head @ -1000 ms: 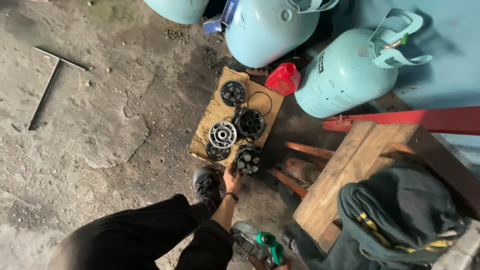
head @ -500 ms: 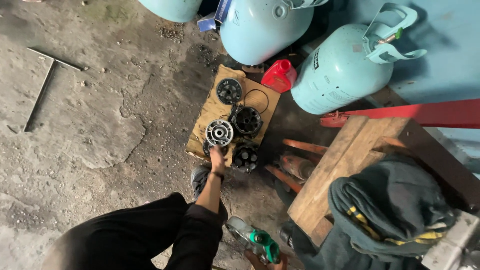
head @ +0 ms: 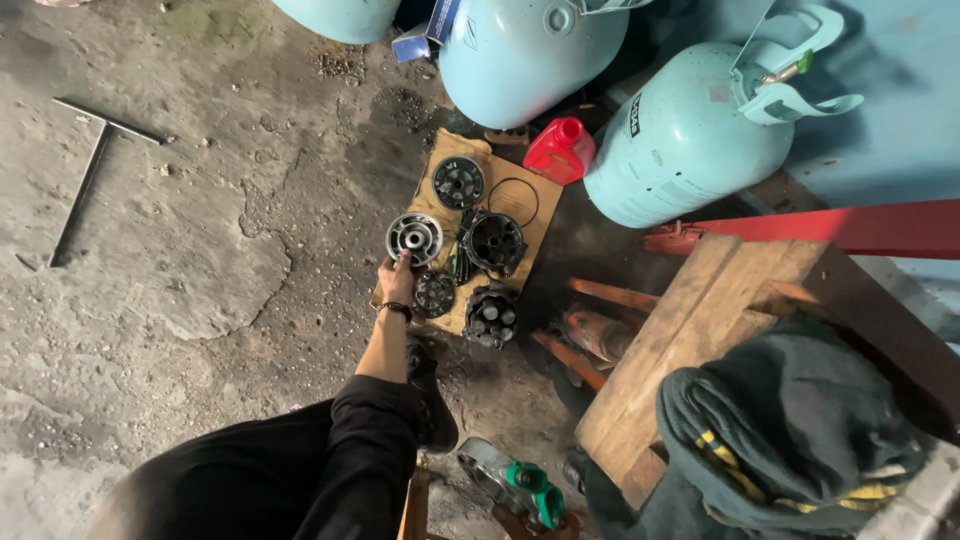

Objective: Disassembling a mechanical pump or compressor by removing the top plate and inspecting internal components

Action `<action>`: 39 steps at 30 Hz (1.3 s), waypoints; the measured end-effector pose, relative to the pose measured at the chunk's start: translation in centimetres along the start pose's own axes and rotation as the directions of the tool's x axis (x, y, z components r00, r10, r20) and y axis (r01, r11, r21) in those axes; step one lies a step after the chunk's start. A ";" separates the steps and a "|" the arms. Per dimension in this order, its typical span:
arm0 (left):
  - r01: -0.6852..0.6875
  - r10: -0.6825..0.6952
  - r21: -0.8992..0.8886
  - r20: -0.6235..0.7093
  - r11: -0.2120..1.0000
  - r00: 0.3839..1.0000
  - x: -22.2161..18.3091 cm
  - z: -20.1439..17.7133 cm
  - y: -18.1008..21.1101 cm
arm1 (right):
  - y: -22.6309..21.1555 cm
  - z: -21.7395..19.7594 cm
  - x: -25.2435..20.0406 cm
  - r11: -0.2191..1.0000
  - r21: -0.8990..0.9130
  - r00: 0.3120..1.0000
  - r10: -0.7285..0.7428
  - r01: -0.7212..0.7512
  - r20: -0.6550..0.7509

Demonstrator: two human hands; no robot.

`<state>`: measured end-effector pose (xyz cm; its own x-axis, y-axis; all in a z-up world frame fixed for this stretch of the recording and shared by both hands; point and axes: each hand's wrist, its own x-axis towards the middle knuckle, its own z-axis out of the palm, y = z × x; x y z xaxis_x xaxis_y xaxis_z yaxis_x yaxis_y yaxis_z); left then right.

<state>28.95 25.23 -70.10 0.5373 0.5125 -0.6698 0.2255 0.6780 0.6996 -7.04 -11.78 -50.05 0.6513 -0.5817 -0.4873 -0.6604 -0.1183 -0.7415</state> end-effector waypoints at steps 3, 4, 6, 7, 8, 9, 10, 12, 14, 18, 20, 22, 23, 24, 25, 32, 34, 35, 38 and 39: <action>-0.026 0.031 0.079 -0.068 0.997 0.997 1.2 0.1 -1.4 | 0.0 0.2 -0.1 0.998 0.053 0.998 0.035 -0.037 0.051; -0.025 0.030 0.080 -0.068 0.997 0.997 -0.3 0.4 0.1 | 0.0 0.2 -0.1 0.998 0.053 0.998 0.035 -0.038 0.049; 0.013 -0.019 0.150 0.036 0.989 0.999 -3.4 0.9 3.1 | 0.1 -0.1 -0.4 0.987 0.128 0.989 0.083 -0.098 0.118; 0.015 -0.021 0.153 0.036 0.988 0.999 -2.5 0.3 1.7 | 0.2 -0.3 -0.4 0.987 0.128 0.990 0.086 -0.100 0.116; -0.023 0.016 0.150 0.049 0.988 0.999 -1.4 -0.1 0.6 | 0.2 -0.2 -0.3 0.945 -0.070 0.938 -0.303 0.318 0.166; -0.061 0.052 0.147 0.062 0.987 0.997 -0.3 -0.5 -0.6 | 0.2 -0.2 -0.1 0.698 -0.227 0.732 -0.621 0.679 0.279; -0.062 0.053 0.147 0.063 0.987 0.997 -0.2 -0.4 -0.6 | -2.6 0.0 -0.4 0.699 -0.226 0.732 -0.622 0.679 0.278; -0.116 0.104 0.198 0.071 0.973 0.992 -0.2 -0.4 -0.7 | -8.3 0.1 -1.0 0.201 -0.180 0.259 -0.877 0.963 0.404; -0.101 0.093 0.217 0.048 0.971 0.995 -0.6 -0.2 -0.5 | -9.4 -0.3 -1.1 0.284 -0.165 0.328 -0.830 0.945 0.451; -0.261 0.325 0.491 -0.048 0.831 0.944 -0.4 -1.9 -1.8 | -10.4 -0.2 -1.5 0.629 -0.091 0.595 -0.665 0.772 0.452; -0.217 0.317 0.549 -0.094 0.807 0.944 -3.6 -1.2 0.9 | -9.5 0.5 -1.6 0.420 -0.161 0.450 -0.817 0.893 0.360; -0.169 0.312 0.603 -0.140 0.780 0.940 -5.7 -1.0 2.2 | -9.7 0.4 -1.4 0.192 -0.250 0.262 -0.923 0.949 0.283; -0.158 0.354 0.692 -0.149 0.704 0.923 -6.3 -1.2 2.2 | -10.2 0.0 -1.2 0.177 -0.196 0.240 -0.897 0.965 0.372; -0.143 0.398 0.772 -0.151 0.619 0.905 -6.7 -1.3 2.2 | -10.8 -0.2 -1.0 0.165 -0.139 0.210 -0.866 0.977 0.454; -0.144 0.399 0.773 -0.151 0.618 0.904 -7.8 -1.0 2.5 | -10.2 0.0 -1.1 0.166 -0.137 0.211 -0.866 0.977 0.453; -0.391 0.255 0.879 0.458 -0.272 0.852 -10.9 -0.9 0.3 | -11.3 0.0 -1.8 0.684 -0.079 0.648 -0.640 0.726 0.414; -0.402 0.249 0.856 0.488 -0.326 0.836 -11.3 -1.0 -0.2 | -11.6 0.2 -1.9 0.954 -0.020 0.895 -0.274 0.300 0.353; -0.404 0.272 0.855 0.494 -0.326 0.826 -11.6 -1.0 -0.5 | -11.8 0.2 -1.8 0.680 -0.056 0.642 -0.657 0.731 0.396; -0.420 0.334 0.859 0.503 -0.292 0.797 -11.7 0.0 -0.5 | -10.8 0.8 -1.6 0.285 -0.075 0.292 -0.877 0.955 0.382; -0.433 0.370 0.864 0.502 -0.257 0.782 -11.8 0.3 -0.5 | -10.1 0.9 -1.6 0.345 -0.082 0.353 -0.880 0.935 0.316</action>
<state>22.79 18.70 -62.45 0.9113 0.3871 -0.1406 0.4118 -0.8514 0.3248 -1.08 -8.87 -42.18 0.9297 0.1532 0.3349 0.3500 -0.6508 -0.6738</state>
